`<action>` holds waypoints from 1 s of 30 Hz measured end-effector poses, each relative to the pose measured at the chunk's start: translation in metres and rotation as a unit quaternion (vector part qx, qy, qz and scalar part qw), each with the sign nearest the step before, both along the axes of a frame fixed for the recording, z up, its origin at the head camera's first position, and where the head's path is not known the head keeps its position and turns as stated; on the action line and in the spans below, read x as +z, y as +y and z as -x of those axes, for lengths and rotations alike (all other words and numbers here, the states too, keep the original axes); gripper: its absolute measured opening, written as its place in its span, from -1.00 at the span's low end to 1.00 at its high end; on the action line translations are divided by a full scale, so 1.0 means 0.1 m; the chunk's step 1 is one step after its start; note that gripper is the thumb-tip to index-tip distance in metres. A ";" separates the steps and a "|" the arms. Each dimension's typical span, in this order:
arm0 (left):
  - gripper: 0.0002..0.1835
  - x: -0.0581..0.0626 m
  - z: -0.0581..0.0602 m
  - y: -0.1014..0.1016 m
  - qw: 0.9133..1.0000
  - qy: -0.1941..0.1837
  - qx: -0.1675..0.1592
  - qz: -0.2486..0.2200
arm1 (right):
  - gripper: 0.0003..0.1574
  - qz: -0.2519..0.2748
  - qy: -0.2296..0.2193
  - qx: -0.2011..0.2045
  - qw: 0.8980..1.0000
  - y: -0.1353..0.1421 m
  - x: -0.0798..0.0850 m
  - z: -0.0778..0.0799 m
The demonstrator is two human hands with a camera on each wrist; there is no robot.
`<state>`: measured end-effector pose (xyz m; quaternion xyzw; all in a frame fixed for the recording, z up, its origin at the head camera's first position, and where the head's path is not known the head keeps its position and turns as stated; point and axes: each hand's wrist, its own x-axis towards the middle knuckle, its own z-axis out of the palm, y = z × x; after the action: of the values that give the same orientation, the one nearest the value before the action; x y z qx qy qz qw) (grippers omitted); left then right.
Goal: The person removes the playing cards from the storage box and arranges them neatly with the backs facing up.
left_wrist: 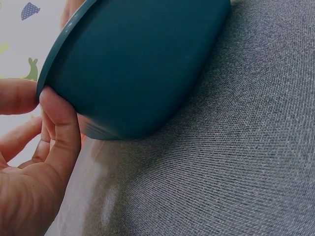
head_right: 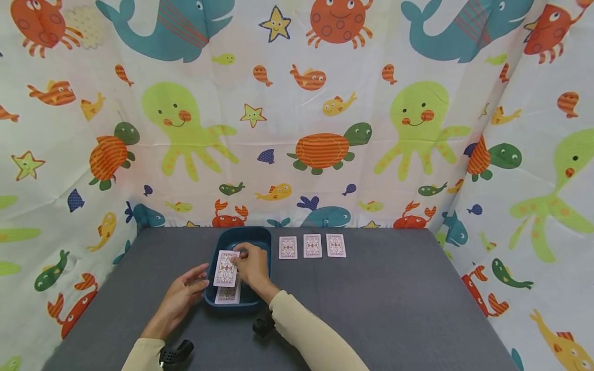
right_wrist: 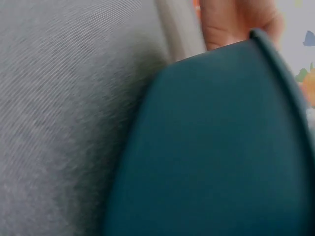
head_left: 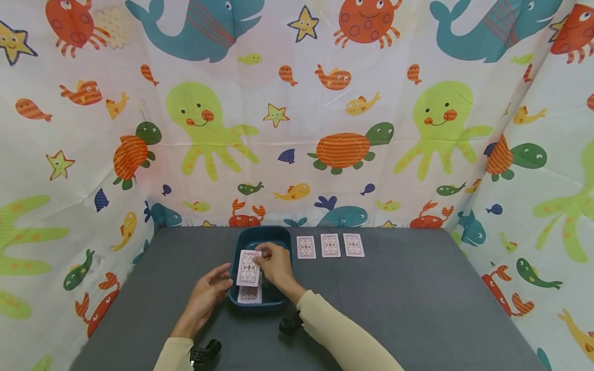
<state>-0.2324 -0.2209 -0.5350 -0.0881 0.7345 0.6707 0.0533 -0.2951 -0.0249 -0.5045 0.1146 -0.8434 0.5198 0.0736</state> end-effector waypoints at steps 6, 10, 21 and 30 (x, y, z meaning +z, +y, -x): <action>-0.44 -0.02 0.01 0.01 1.000 0.009 0.004 -0.007 | -0.77 0.037 0.014 -0.004 0.999 0.10 0.08 -0.03; -0.44 -0.03 0.00 0.02 1.000 0.009 0.004 -0.009 | -0.74 0.057 0.016 -0.004 0.998 0.22 0.10 -0.09; -0.44 0.01 0.02 0.02 1.000 0.010 0.001 0.002 | -0.75 0.102 0.028 -0.029 0.994 0.51 0.24 -0.16; -0.42 0.03 -0.01 0.03 1.000 0.007 0.001 0.010 | -0.75 0.133 0.026 -0.042 0.990 0.74 0.30 -0.14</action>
<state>-0.2319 -0.2177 -0.5321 -0.0848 0.7412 0.6643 0.0469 -0.2815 0.0487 -0.4742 0.0815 -0.7686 0.6206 0.1323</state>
